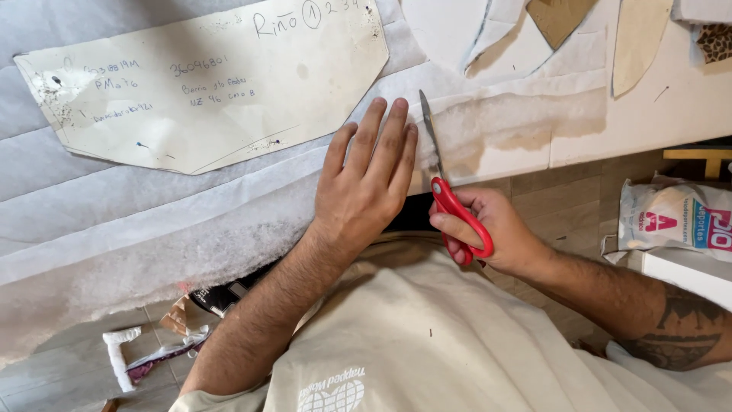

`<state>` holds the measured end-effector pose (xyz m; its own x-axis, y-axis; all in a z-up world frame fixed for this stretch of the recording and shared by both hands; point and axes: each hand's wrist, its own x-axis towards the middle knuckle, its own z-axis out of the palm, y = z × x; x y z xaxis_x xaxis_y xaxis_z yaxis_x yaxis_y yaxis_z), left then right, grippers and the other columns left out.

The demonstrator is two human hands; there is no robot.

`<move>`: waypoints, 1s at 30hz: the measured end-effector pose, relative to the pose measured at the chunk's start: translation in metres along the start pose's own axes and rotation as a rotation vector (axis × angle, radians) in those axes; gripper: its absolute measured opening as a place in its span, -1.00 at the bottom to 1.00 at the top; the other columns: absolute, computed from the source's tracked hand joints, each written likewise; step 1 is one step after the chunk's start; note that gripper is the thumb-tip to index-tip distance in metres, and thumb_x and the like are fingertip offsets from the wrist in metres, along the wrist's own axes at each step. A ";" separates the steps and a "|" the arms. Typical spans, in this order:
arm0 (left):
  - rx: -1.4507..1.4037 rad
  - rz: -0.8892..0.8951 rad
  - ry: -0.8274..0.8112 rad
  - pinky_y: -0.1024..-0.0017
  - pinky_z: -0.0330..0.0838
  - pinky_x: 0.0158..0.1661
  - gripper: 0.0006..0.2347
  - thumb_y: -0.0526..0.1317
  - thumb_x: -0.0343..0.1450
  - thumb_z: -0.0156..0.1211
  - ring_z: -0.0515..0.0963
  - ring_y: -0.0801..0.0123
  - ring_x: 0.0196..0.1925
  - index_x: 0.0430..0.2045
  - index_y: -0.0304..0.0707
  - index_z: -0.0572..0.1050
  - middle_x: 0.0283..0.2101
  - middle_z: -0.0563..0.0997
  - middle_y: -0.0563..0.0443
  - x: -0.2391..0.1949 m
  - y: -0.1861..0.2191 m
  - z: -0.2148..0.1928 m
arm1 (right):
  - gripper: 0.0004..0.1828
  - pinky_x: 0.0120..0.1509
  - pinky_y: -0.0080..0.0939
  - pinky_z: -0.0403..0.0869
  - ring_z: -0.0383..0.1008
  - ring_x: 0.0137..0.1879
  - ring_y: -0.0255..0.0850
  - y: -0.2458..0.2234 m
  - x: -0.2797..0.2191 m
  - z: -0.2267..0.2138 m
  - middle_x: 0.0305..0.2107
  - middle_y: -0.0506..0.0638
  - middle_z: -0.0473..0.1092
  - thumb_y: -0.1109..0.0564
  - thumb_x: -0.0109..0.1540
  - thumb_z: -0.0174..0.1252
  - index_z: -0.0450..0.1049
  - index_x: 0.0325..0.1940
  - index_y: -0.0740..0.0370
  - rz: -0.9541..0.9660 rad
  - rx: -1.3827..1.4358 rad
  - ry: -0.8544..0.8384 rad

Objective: Tracing a paper template onto quilted fabric and cutting it out using scissors.

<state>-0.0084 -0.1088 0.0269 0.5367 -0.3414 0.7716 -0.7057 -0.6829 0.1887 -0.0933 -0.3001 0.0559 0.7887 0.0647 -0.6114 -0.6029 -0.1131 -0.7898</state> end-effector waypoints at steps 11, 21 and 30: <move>0.007 0.033 0.007 0.07 0.54 0.06 -0.80 -0.39 0.54 -0.05 0.68 -0.07 0.05 -0.23 -0.43 0.61 -0.05 0.66 -0.33 -0.022 0.006 0.020 | -0.74 -0.68 -0.21 0.46 0.53 -0.71 -0.09 -0.013 0.027 -0.014 -0.79 0.18 0.41 0.14 0.22 0.27 0.49 -0.47 0.38 -0.082 -0.099 -0.089; 0.027 -0.022 0.012 0.12 0.56 0.09 -0.80 -0.38 0.55 -0.04 0.69 -0.01 0.05 -0.25 -0.39 0.62 -0.04 0.67 -0.31 -0.020 0.004 0.018 | -0.78 -0.73 -0.30 0.39 0.45 -0.78 -0.15 -0.013 0.032 -0.011 -0.81 0.20 0.39 0.21 0.21 0.24 0.48 -0.48 0.42 -0.047 -0.159 -0.016; -0.011 -0.051 0.047 0.21 0.59 0.07 -0.84 -0.37 0.55 0.03 0.71 0.04 0.01 -0.29 -0.38 0.60 -0.08 0.69 -0.28 -0.015 0.003 0.014 | -0.77 -0.62 -0.22 0.52 0.53 -0.70 -0.10 -0.037 0.053 -0.010 -0.76 0.22 0.42 0.18 0.21 0.25 0.48 -0.46 0.41 -0.101 -0.122 -0.105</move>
<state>-0.0119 -0.1145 0.0070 0.5502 -0.2750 0.7885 -0.6830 -0.6915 0.2354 -0.0276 -0.3023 0.0534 0.8238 0.1846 -0.5360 -0.4970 -0.2196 -0.8395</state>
